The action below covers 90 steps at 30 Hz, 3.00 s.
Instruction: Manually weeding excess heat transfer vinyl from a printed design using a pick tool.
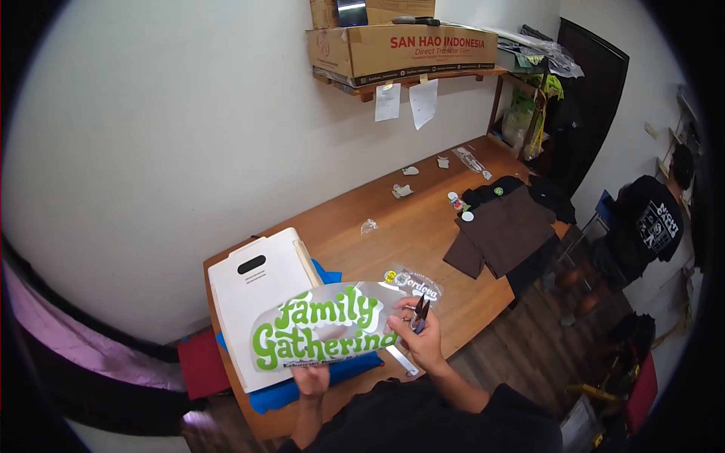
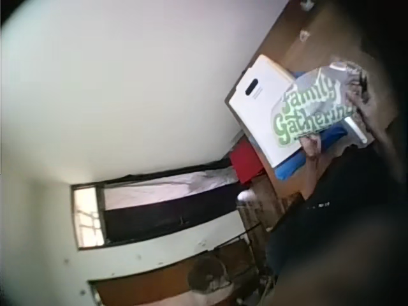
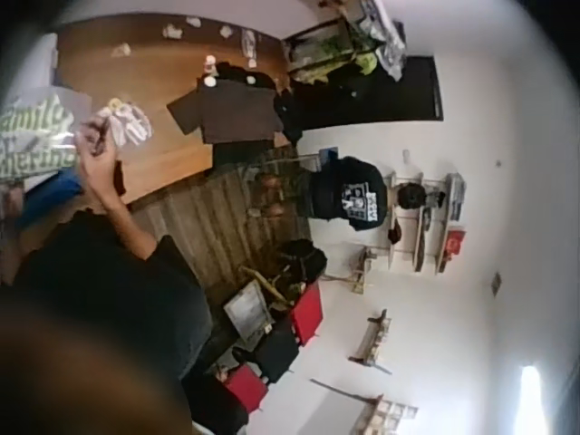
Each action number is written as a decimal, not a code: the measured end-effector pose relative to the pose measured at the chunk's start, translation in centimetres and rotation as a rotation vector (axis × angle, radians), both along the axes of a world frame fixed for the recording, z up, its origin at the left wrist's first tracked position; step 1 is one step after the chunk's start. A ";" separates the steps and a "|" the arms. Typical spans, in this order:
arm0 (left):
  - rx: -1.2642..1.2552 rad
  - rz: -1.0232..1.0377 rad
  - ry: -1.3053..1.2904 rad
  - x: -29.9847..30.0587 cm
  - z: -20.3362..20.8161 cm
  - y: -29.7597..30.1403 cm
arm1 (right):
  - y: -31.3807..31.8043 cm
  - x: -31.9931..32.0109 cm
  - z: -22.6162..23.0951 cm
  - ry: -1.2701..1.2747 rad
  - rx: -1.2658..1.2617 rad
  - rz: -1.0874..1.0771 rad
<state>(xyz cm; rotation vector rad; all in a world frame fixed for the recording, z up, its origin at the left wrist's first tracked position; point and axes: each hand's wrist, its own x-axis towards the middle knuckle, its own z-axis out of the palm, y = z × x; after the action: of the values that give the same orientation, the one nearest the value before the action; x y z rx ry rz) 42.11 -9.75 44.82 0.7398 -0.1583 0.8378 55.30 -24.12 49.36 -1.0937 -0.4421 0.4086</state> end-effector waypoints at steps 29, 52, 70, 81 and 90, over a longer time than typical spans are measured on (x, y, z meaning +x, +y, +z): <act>0.467 0.059 0.565 1.0 2.5 -0.4 | -2.1 1.7 -0.4 0.080 -0.014 0.113; -0.051 -0.068 0.409 1.0 1.3 -3.5 | -1.6 -0.2 -1.4 -0.627 -0.084 0.235; 0.050 0.046 0.659 0.8 2.1 -5.0 | 1.0 -0.3 -0.3 0.006 -0.072 -0.017; 0.098 0.057 0.695 1.8 3.5 -4.9 | 0.6 1.1 -0.2 0.053 0.045 0.107; 0.120 0.281 0.587 2.5 3.5 -4.3 | -2.2 -3.8 -3.5 0.158 -0.044 0.384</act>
<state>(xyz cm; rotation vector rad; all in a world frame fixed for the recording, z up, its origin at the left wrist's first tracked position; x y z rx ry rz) 44.63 -14.08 48.34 1.1082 0.4321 0.8460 51.50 -26.29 45.84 -1.0091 -0.5048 0.8404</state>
